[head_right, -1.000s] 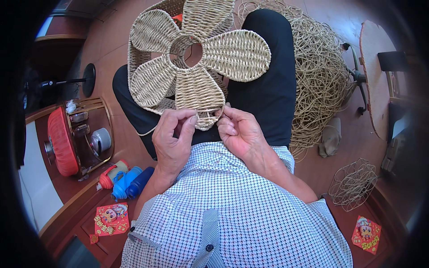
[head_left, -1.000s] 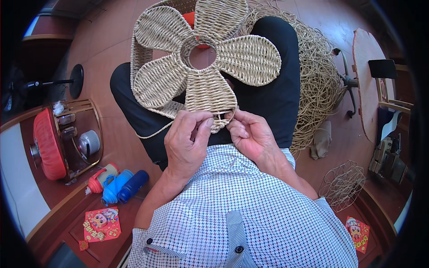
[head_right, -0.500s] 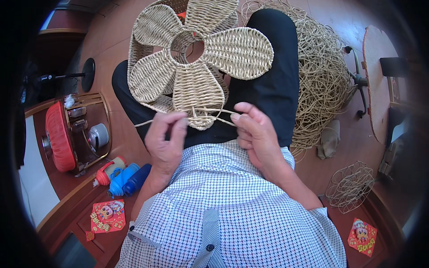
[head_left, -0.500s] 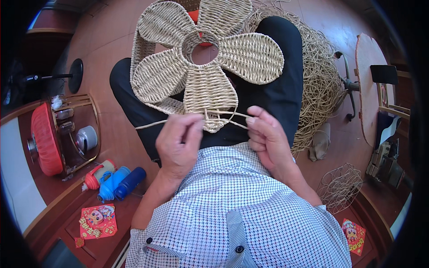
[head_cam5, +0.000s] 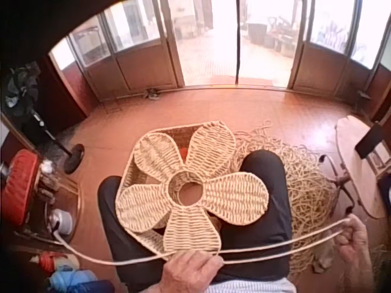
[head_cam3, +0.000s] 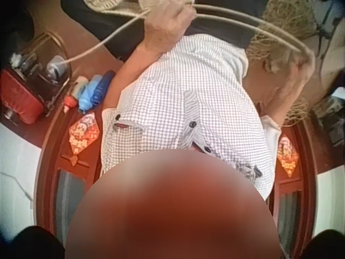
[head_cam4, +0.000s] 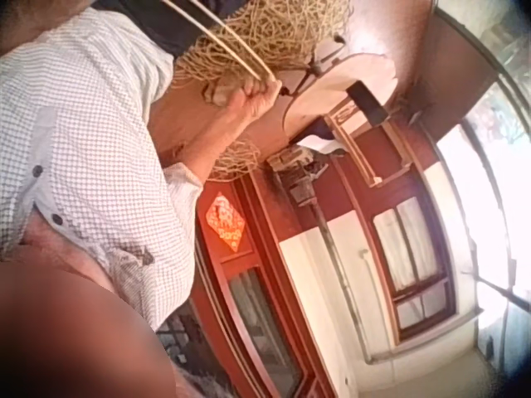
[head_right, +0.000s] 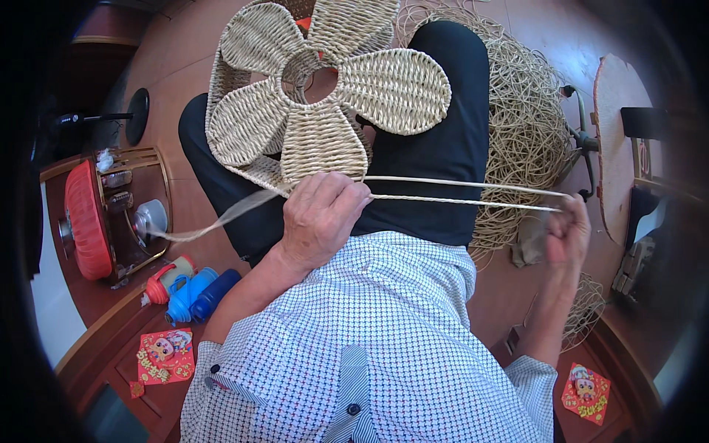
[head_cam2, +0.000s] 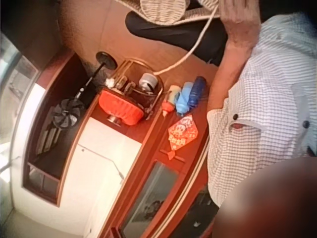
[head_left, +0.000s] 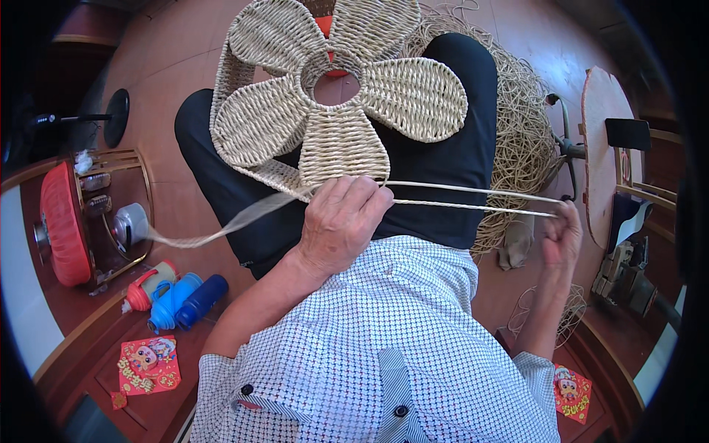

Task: Weaving dried plant fibers around a star-shaped wicker frame to create a basket or decorative item.

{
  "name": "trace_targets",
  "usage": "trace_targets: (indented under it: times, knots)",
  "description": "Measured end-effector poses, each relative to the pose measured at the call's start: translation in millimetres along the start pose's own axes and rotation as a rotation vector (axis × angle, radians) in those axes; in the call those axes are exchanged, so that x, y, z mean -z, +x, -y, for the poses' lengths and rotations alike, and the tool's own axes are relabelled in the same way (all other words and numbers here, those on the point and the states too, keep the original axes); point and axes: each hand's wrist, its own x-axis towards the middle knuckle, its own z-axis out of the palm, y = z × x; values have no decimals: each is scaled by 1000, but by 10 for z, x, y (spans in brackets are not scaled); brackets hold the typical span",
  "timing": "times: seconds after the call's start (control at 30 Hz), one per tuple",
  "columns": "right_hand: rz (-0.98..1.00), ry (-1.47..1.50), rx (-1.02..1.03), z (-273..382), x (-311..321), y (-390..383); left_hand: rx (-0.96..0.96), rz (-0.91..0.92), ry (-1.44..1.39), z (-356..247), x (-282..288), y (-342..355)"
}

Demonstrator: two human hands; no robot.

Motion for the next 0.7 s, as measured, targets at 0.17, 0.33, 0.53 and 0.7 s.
trace_targets:
  times: [0.17, 0.33, 0.53, 0.7]
  knots:
    - [95, 280, -34, 400, 1168, 862, 25, -51, -82, -16, 7, -45]
    - [-240, 368, 148, 712, 1638, 1213, 174, -118, -154, -74, 90, -44]
    - [-308, -193, 242, 263, 762, 494, 359, -54, -179, -144, 164, 14]
    - [407, -895, 329, -336, -466, -756, 400, 31, -147, -122, 200, 43]
